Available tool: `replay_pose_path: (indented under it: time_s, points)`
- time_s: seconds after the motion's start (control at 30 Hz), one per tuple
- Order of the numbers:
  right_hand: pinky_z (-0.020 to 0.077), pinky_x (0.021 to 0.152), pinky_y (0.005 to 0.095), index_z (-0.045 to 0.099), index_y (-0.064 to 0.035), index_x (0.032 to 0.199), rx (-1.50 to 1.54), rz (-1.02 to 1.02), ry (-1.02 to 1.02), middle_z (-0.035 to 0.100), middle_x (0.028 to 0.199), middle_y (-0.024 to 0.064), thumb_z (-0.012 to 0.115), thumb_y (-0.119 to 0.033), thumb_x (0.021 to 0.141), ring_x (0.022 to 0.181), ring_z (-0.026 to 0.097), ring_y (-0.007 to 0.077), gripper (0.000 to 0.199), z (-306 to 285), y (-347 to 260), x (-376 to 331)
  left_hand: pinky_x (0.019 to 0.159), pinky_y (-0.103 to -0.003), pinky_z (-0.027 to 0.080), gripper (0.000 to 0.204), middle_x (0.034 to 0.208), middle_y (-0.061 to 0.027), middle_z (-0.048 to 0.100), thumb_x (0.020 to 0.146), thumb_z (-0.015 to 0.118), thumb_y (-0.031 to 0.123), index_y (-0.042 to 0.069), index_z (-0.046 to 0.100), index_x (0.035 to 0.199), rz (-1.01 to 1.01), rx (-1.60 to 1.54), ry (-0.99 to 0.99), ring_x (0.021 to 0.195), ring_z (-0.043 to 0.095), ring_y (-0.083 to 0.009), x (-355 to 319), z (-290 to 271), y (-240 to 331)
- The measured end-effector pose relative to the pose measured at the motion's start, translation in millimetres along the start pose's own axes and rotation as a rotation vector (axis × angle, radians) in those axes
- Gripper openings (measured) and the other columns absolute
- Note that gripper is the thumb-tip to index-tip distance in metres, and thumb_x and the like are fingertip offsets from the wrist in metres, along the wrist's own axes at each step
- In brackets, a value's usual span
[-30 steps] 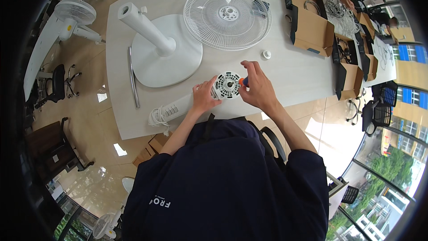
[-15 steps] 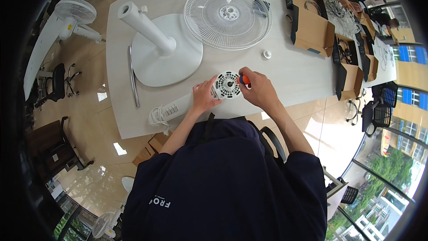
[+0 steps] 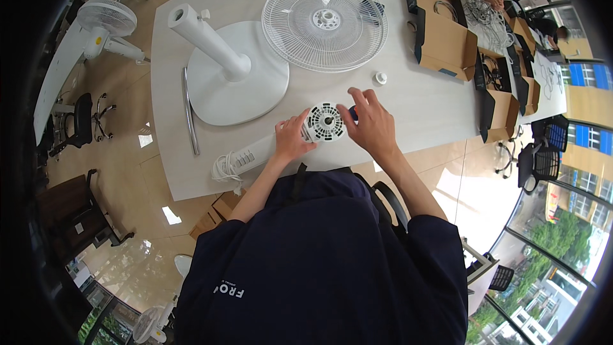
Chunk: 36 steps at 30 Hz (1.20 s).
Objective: Disassemble a pedestal fan by removing the grille, blade, and motor housing components using a screwdriver.
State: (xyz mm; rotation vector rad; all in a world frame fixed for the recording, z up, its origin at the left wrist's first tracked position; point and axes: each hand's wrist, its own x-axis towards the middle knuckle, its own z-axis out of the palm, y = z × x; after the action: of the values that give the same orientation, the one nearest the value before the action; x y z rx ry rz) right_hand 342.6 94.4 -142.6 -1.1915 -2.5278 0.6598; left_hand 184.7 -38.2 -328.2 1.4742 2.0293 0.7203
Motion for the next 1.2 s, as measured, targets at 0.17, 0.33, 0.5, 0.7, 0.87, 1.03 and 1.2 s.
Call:
replay_pose_path:
  time_s: [0.17,0.33,0.5,0.7,0.87,1.03,1.2]
  points:
    - [0.055,0.068,0.0454,0.056,-0.0051,0.119,0.007,0.044,-0.153,0.063,0.103,0.0146,0.065,-0.022,0.09,0.079,0.068,0.032,0.035,-5,11,7,0.106,-0.051,0.029,0.102,0.114,-0.009,0.062,0.058,0.085,0.034,0.023,0.04,0.148,-0.01,0.005,-0.015,0.11,0.059,-0.0263,0,-1,0]
    - [0.0549,0.063,0.0465,0.055,-0.0045,0.12,-0.115,-0.09,-0.04,0.063,0.103,0.016,0.066,-0.017,0.086,0.073,0.068,0.0344,0.038,-1,7,1,0.106,-0.052,0.03,0.102,0.114,-0.0089,0.062,0.058,0.085,0.035,0.023,0.04,0.148,-0.012,-0.003,-0.023,0.111,0.059,-0.0254,1,-2,1]
    - [0.0556,0.067,0.0399,0.058,-0.0076,0.115,-0.105,0.152,-0.077,0.061,0.11,0.0118,0.067,-0.014,0.083,0.078,0.07,0.0281,0.034,6,21,3,0.106,-0.052,0.03,0.102,0.114,-0.0089,0.062,0.058,0.085,0.035,0.023,0.039,0.148,-0.003,0.015,-0.02,0.111,0.059,-0.025,0,0,1]
    - [0.0545,0.065,0.0396,0.06,-0.0071,0.111,-0.112,-0.095,-0.085,0.06,0.107,0.0109,0.07,-0.018,0.085,0.074,0.069,0.0265,0.03,1,9,-2,0.106,-0.052,0.03,0.102,0.113,-0.0085,0.062,0.058,0.085,0.034,0.023,0.039,0.148,-0.01,0.0,-0.022,0.111,0.059,-0.0244,1,-1,1]
    - [0.0533,0.063,0.0381,0.062,-0.0073,0.106,-0.052,0.002,-0.119,0.059,0.109,0.0098,0.07,-0.019,0.084,0.071,0.067,0.0255,0.026,3,11,0,0.106,-0.052,0.029,0.102,0.113,-0.0082,0.062,0.058,0.084,0.034,0.024,0.039,0.149,-0.01,-0.002,-0.026,0.111,0.059,-0.0243,0,-2,1]
    - [0.0534,0.063,0.04,0.061,-0.0078,0.108,-0.152,-0.008,-0.096,0.059,0.109,0.011,0.069,-0.016,0.085,0.07,0.067,0.0261,0.026,4,9,-1,0.107,-0.051,0.029,0.102,0.112,-0.0079,0.062,0.058,0.085,0.035,0.024,0.039,0.149,-0.011,-0.021,-0.022,0.111,0.059,-0.0246,1,-1,0]
    - [0.054,0.064,0.0407,0.061,-0.0077,0.11,-0.113,-0.008,-0.078,0.06,0.106,0.0108,0.068,-0.012,0.084,0.073,0.069,0.0258,0.027,1,7,1,0.106,-0.052,0.029,0.102,0.112,-0.0077,0.062,0.058,0.085,0.035,0.024,0.039,0.148,-0.014,0.001,-0.026,0.111,0.059,-0.0244,1,-1,-1]
